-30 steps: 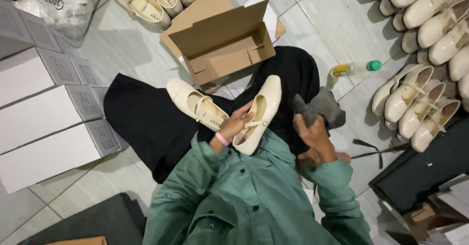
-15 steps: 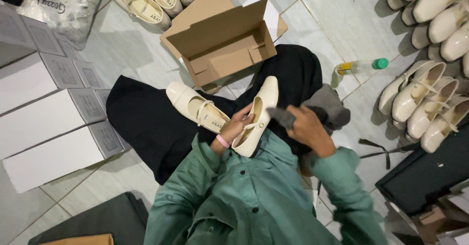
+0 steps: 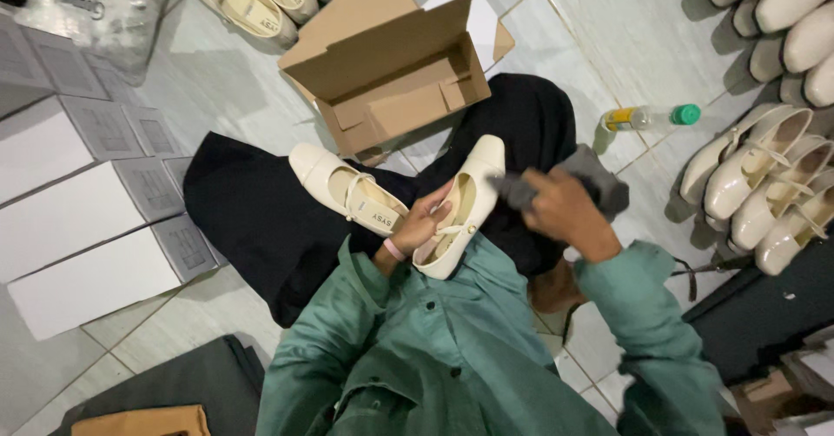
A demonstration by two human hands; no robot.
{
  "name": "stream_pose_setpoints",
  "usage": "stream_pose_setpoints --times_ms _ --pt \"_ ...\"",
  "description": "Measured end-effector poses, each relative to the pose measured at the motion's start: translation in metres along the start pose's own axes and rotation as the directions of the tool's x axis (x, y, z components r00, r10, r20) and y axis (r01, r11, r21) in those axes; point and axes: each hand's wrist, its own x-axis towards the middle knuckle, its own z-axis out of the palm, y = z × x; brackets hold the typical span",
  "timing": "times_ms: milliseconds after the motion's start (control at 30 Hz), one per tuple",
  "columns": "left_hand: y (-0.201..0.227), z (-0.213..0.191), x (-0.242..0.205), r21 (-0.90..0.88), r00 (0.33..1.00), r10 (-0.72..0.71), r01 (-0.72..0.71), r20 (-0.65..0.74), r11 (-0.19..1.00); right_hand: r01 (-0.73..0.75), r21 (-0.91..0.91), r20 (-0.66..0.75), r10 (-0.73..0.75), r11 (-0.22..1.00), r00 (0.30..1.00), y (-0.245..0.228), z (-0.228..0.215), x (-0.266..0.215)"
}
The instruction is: The person sits on the floor and wipes a pair of white shoes with a cloth. They place the shoes into a cardboard box, cover them with tissue paper, and close the box. The person then picks up another pair of shoes and repeats the cleaning and packing process.
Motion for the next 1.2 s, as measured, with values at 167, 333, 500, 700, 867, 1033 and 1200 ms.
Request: stream_pose_setpoints --times_ms 167,333,500,700,867,1033,1200 --pt "0.009 -0.002 0.004 -0.054 0.999 0.027 -0.026 0.017 0.998 0.196 0.168 -0.035 -0.192 0.966 0.981 0.005 0.018 -0.006" --pt "0.014 0.003 0.0 -0.272 0.996 -0.054 0.072 0.074 0.96 -0.066 0.042 -0.047 0.068 0.997 0.997 0.039 0.05 -0.047" --pt "0.027 0.004 0.002 -0.361 0.987 -0.136 0.158 0.085 0.919 -0.486 0.168 -0.572 0.486 0.858 0.66 0.099 0.063 -0.092" --pt "0.062 0.019 0.002 -0.433 0.992 -0.088 0.118 0.09 0.893 -0.549 0.627 -0.642 0.766 0.553 0.038 0.151 0.04 -0.114" --pt "0.098 0.045 -0.01 -0.552 0.979 0.043 0.074 0.197 0.83 -0.495 0.454 -0.721 0.632 0.741 0.284 0.159 0.032 -0.1" --pt "0.118 0.058 -0.012 -0.601 0.966 0.105 0.059 0.234 0.797 -0.565 0.4 -0.717 0.63 0.722 0.298 0.167 0.048 -0.088" --pt "0.13 0.068 -0.017 -0.531 0.992 0.077 -0.01 0.104 0.847 -0.438 0.528 -0.674 0.673 0.728 0.305 0.183 0.084 -0.078"
